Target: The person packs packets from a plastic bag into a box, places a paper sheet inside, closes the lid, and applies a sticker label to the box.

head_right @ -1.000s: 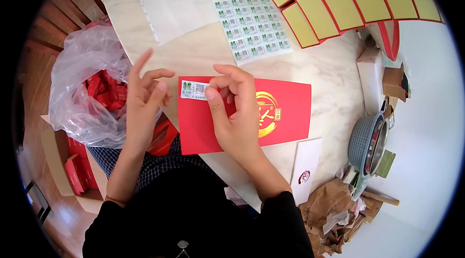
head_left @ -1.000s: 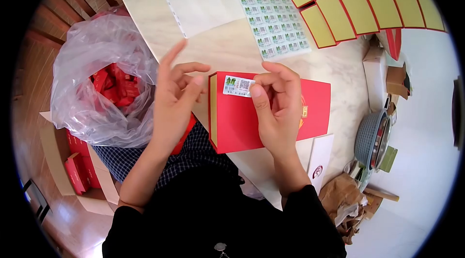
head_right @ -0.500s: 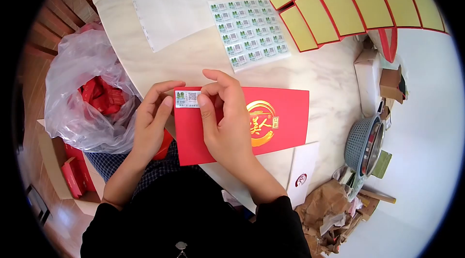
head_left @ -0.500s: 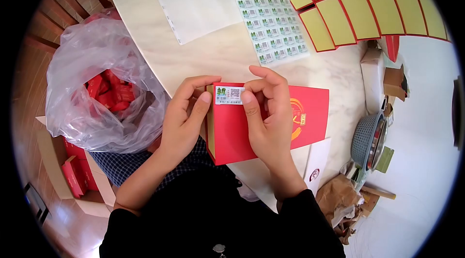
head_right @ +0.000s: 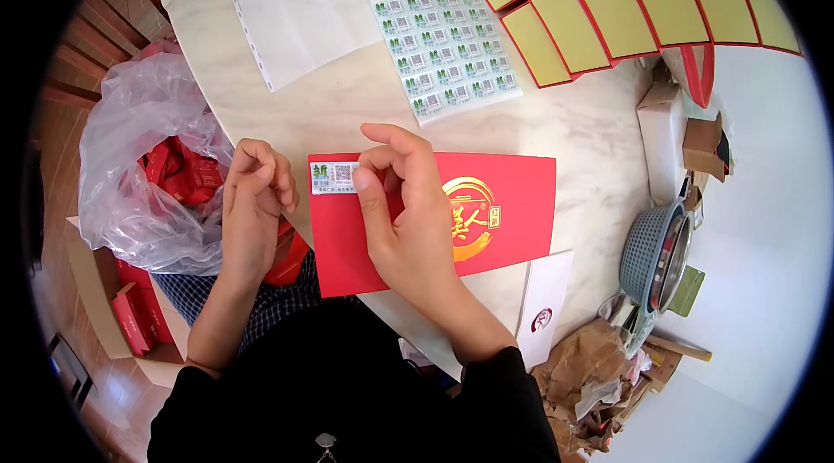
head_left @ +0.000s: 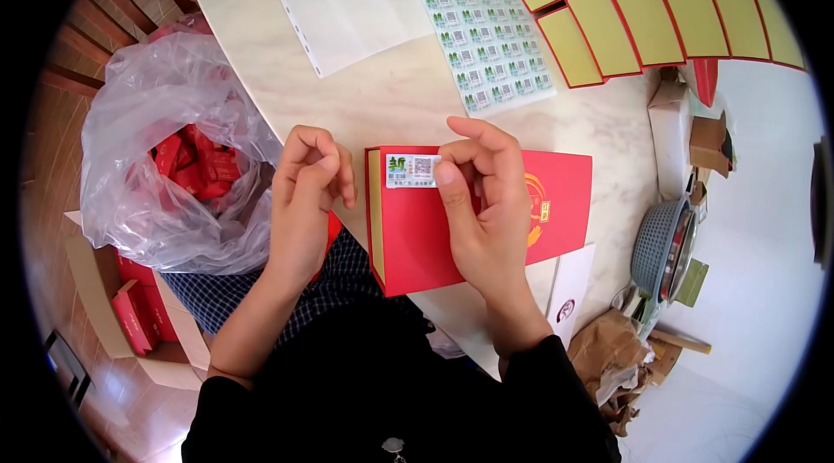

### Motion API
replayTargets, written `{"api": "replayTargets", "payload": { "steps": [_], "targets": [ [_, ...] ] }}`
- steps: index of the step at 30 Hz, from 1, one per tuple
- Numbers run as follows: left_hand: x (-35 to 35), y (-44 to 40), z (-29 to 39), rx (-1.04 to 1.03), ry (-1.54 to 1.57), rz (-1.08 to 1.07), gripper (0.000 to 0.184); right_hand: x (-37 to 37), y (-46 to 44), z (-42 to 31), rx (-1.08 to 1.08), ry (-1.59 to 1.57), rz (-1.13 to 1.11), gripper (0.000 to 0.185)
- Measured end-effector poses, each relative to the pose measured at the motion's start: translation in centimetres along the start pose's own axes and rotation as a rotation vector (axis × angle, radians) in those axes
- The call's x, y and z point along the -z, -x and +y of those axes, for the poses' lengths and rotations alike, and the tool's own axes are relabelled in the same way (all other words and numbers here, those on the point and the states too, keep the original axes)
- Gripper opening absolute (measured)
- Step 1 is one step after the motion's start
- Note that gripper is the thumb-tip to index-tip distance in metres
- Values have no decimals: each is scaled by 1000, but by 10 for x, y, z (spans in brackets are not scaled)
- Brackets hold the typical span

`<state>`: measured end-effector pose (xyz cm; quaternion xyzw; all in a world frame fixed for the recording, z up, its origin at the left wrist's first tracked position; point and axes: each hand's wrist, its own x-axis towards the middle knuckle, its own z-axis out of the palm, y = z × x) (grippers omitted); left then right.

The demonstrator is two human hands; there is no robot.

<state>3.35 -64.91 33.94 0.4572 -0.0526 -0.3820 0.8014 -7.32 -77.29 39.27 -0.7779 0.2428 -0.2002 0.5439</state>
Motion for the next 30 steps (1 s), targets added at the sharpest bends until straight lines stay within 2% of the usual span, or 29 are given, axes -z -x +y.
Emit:
{"api": "replayTargets", "payload": {
  "steps": [5, 7, 11, 15, 17, 20, 22, 30],
  "targets": [
    [4, 1, -4, -22, 8, -19, 21, -3, 1, 2, 19, 43, 21, 32],
    [3, 1, -5, -22, -104, -38, 24, -3, 0, 2, 18, 55, 23, 32],
    [1, 0, -5, -38, -122, -61, 24, -3, 1, 1, 11, 91, 32, 32],
    [-3, 2, -9, -85, -167, -73, 14, -4, 1, 1, -1, 119, 44, 32],
    [-6, 6, -7, -99, -204, -60, 19, -5, 1, 2, -18, 104, 48, 33],
    [-7, 8, -4, -26, -230, -167, 27, -6, 1, 1, -15, 97, 55, 35],
    [-8, 6, -6, -179, -480, -195, 31, -6, 1, 2, -6, 116, 59, 36],
    [-19, -1, -12, -206, -442, -179, 25, -12, 2, 1, 110, 307, 88, 41]
  ]
}}
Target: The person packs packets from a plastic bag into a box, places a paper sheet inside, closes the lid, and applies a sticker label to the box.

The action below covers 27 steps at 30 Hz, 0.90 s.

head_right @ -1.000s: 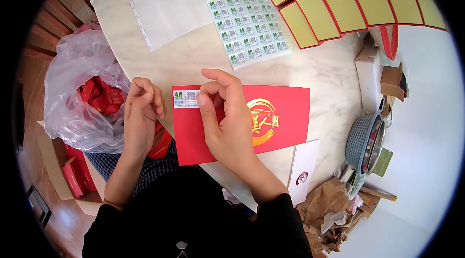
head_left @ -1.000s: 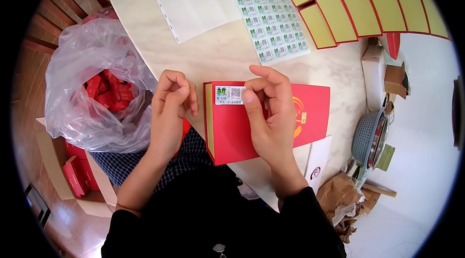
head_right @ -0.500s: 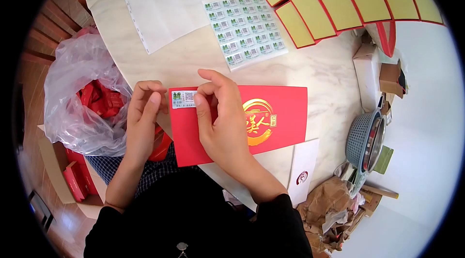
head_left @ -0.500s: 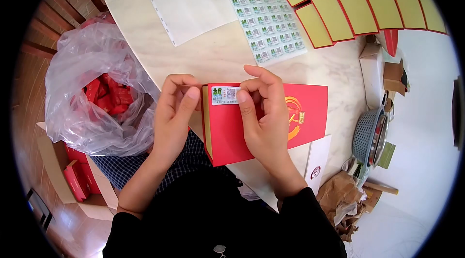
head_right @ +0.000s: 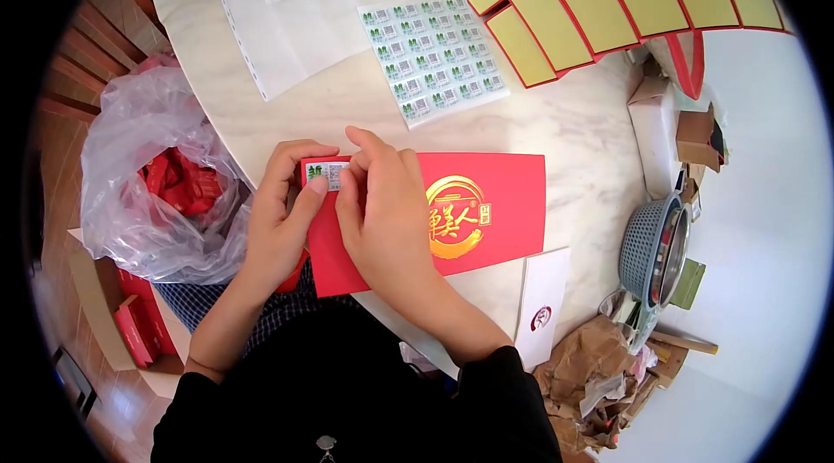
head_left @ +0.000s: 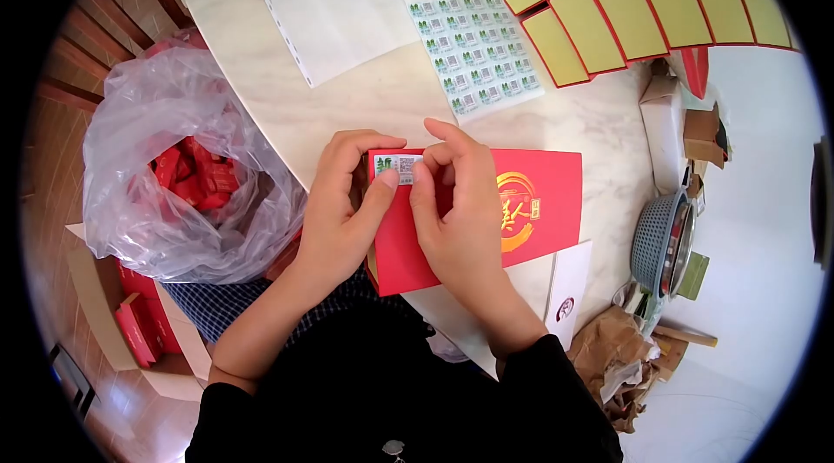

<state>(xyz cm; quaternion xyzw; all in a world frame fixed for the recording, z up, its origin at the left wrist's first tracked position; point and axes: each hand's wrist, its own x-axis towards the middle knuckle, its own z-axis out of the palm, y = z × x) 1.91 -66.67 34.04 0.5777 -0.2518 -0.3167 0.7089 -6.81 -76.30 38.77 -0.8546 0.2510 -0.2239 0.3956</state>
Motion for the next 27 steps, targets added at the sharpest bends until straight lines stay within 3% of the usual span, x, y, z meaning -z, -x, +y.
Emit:
{"api": "replayTargets", "payload": {
  "steps": [2, 5, 10, 11, 13, 16, 17, 18, 20, 27],
  "targets": [
    [1, -1, -1, -15, -26, -1, 24, -2, -3, 1, 181, 219, 26, 43],
    [2, -1, -2, -60, -77, -13, 24, -3, -2, 2, 208, 380, 36, 43],
    [0, -5, 8, 185, 157, 6, 22, 6, -6, 7, 196, 459, 65, 41],
    [-2, -7, 7, 177, 152, 2, 22, 7, -6, 8, 190, 470, 65, 41],
    [-5, -13, 3, 32, -237, 14, 23, 7, -5, 9, 192, 458, 86, 40],
    [-4, -25, 12, 74, -249, -21, 26, 5, -4, 14, 206, 416, 129, 38],
    [-1, -31, 10, -28, -354, -41, 17, 4, -4, 15, 209, 383, 158, 37],
    [2, -35, 10, -38, -353, -33, 17, 4, -3, 13, 222, 384, 158, 37],
    [7, -40, 14, 137, -367, -99, 21, 5, 1, 8, 170, 374, 181, 34],
    [6, -16, -3, -106, -75, 48, 28, 1, 57, 9, 318, 546, 187, 37]
  ]
}}
